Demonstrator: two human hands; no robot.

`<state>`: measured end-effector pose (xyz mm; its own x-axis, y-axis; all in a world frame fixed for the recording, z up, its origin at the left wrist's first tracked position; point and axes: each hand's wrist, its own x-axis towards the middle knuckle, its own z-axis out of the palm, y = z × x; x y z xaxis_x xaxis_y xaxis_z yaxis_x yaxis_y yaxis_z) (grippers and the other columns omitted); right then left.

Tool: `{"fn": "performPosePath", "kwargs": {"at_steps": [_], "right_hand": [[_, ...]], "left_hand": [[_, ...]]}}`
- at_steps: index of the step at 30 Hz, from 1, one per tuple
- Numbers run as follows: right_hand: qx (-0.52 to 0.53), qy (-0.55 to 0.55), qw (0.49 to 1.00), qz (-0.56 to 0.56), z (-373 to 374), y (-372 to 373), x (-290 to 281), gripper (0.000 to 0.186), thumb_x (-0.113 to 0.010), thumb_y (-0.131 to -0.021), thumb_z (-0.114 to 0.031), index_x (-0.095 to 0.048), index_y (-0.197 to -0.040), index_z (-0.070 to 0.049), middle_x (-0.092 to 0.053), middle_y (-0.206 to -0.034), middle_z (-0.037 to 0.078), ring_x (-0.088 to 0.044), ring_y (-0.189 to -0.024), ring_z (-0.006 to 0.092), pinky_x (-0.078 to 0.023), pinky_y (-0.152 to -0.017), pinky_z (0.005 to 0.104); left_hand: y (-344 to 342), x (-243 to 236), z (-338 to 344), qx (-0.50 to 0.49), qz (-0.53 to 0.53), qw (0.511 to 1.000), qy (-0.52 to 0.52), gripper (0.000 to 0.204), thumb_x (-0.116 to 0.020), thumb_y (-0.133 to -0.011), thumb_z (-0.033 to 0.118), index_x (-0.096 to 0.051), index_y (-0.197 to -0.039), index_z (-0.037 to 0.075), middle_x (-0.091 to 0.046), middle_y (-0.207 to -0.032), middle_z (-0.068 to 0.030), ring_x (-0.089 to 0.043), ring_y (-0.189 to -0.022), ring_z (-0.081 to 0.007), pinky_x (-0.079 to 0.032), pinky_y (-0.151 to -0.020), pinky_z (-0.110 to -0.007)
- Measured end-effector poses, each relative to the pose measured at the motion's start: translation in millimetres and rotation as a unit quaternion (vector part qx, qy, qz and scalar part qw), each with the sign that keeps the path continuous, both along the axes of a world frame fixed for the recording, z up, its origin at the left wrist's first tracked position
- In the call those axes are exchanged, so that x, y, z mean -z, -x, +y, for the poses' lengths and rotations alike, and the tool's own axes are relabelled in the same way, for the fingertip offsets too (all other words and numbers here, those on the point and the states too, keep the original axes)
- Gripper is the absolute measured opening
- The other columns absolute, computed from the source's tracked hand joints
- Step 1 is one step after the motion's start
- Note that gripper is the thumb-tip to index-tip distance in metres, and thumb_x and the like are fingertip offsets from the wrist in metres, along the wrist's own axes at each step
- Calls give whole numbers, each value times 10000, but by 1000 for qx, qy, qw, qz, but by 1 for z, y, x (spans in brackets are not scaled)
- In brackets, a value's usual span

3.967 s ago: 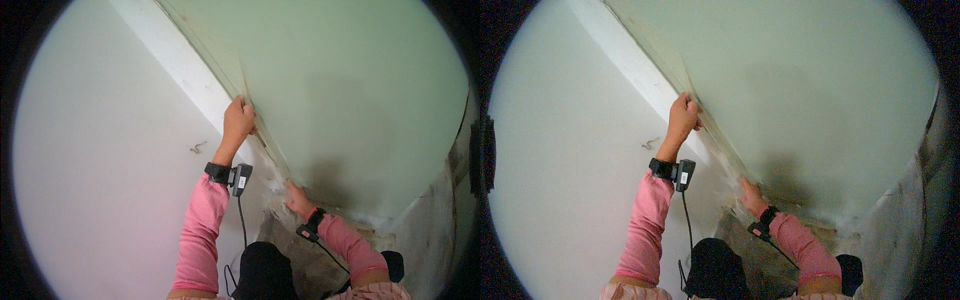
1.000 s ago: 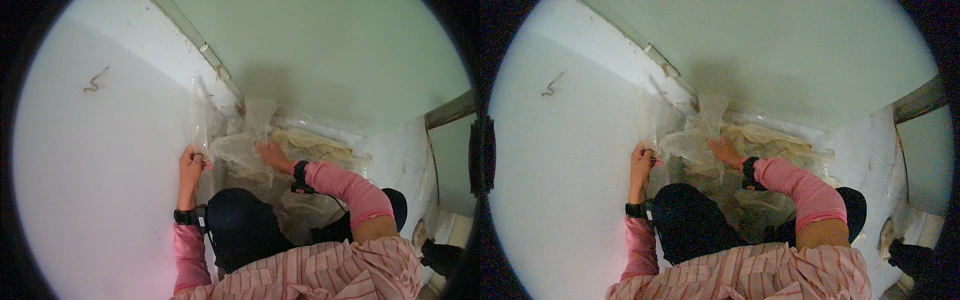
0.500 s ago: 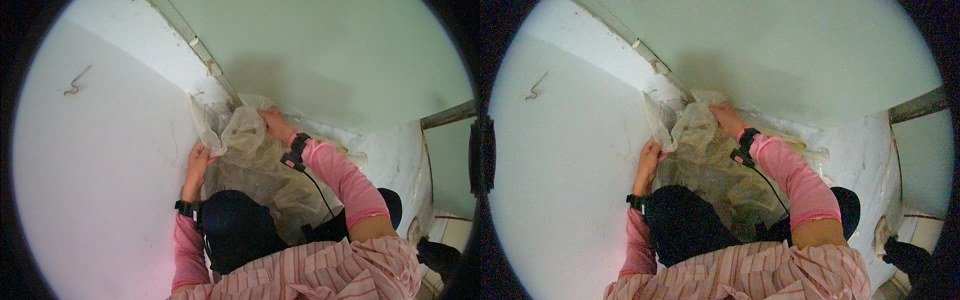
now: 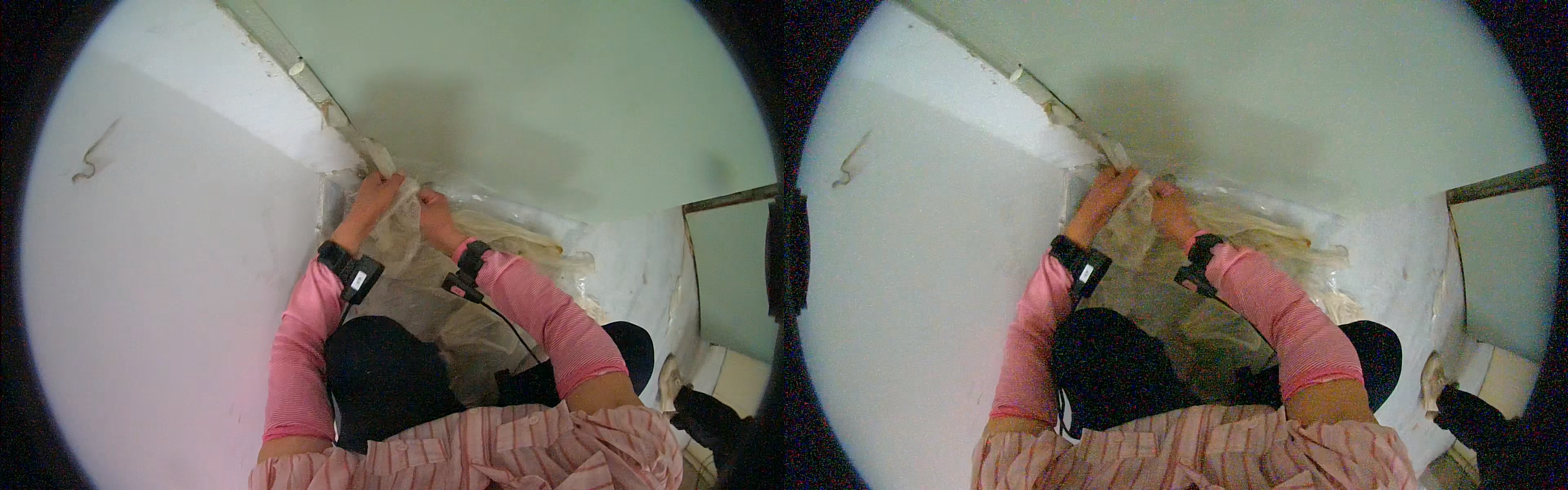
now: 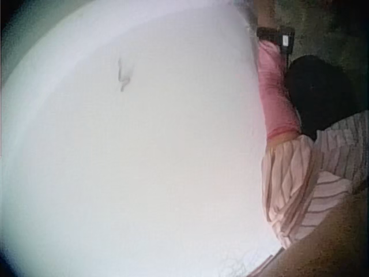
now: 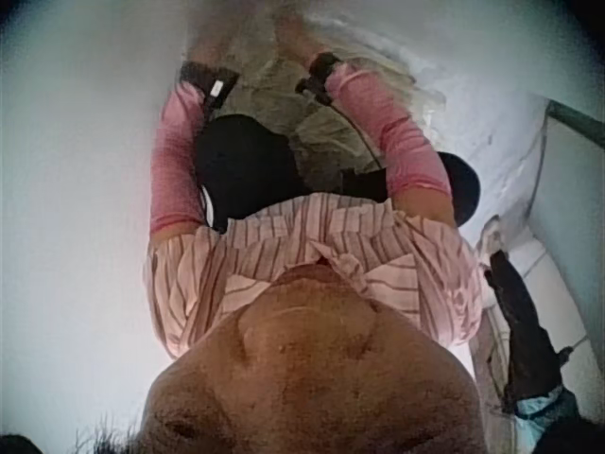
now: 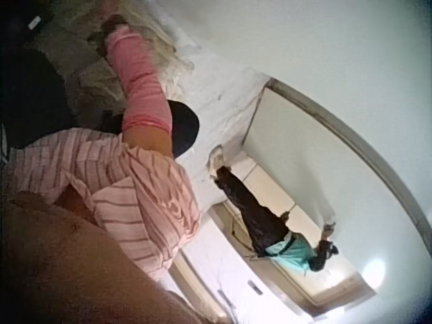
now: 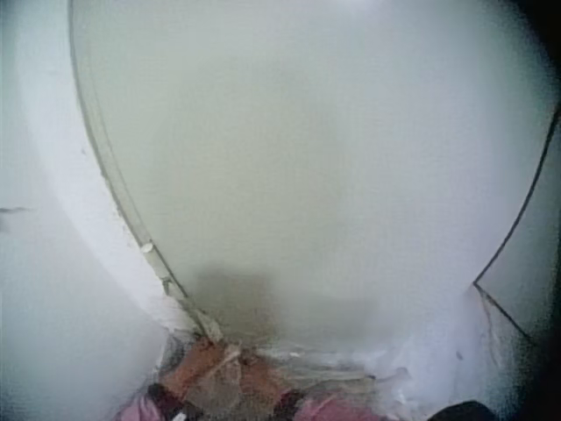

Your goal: The person is peeling off protective plastic film from a wall or partition.

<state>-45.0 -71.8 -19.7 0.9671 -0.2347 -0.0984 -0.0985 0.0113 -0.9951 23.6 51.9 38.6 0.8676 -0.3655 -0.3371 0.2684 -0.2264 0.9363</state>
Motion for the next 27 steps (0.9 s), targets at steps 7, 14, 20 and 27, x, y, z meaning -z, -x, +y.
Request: {"fn": "performPosePath", "kwargs": {"at_steps": [7,14,20,27], "right_hand": [[-23,118,993,8,3,13,-3,179,-481,-788,-148,-546,-754,15,-551,-710,212,-518,-636,354,-401,-595,427],[-4,192,981,18,4,48,16,285,-490,-810,-214,-549,-648,12,-540,-632,211,-504,-601,366,-377,-566,443],[-65,318,945,34,-19,71,34,271,-486,-834,-172,-493,-695,61,-477,-575,119,-435,-546,148,-383,-548,331],[-84,266,957,79,-5,86,49,279,-493,-838,-213,-543,-763,51,-528,-598,140,-461,-541,167,-406,-568,319]], "left_hand": [[10,25,0,2,-125,991,-47,261,-477,-864,213,-548,-939,-27,-579,-819,-78,-529,-714,-176,-438,-638,-324],[50,66,14,80,-216,973,30,251,-479,-888,218,-546,-955,-14,-575,-862,-67,-535,-734,-154,-445,-634,-296],[84,77,-4,3,-142,990,-21,291,-494,-877,225,-539,-999,-36,-599,-858,-70,-549,-749,-168,-450,-662,-303],[91,126,17,54,-204,967,-145,320,-511,-850,243,-558,-999,-36,-618,-880,-122,-570,-752,-202,-446,-676,-326]]}}
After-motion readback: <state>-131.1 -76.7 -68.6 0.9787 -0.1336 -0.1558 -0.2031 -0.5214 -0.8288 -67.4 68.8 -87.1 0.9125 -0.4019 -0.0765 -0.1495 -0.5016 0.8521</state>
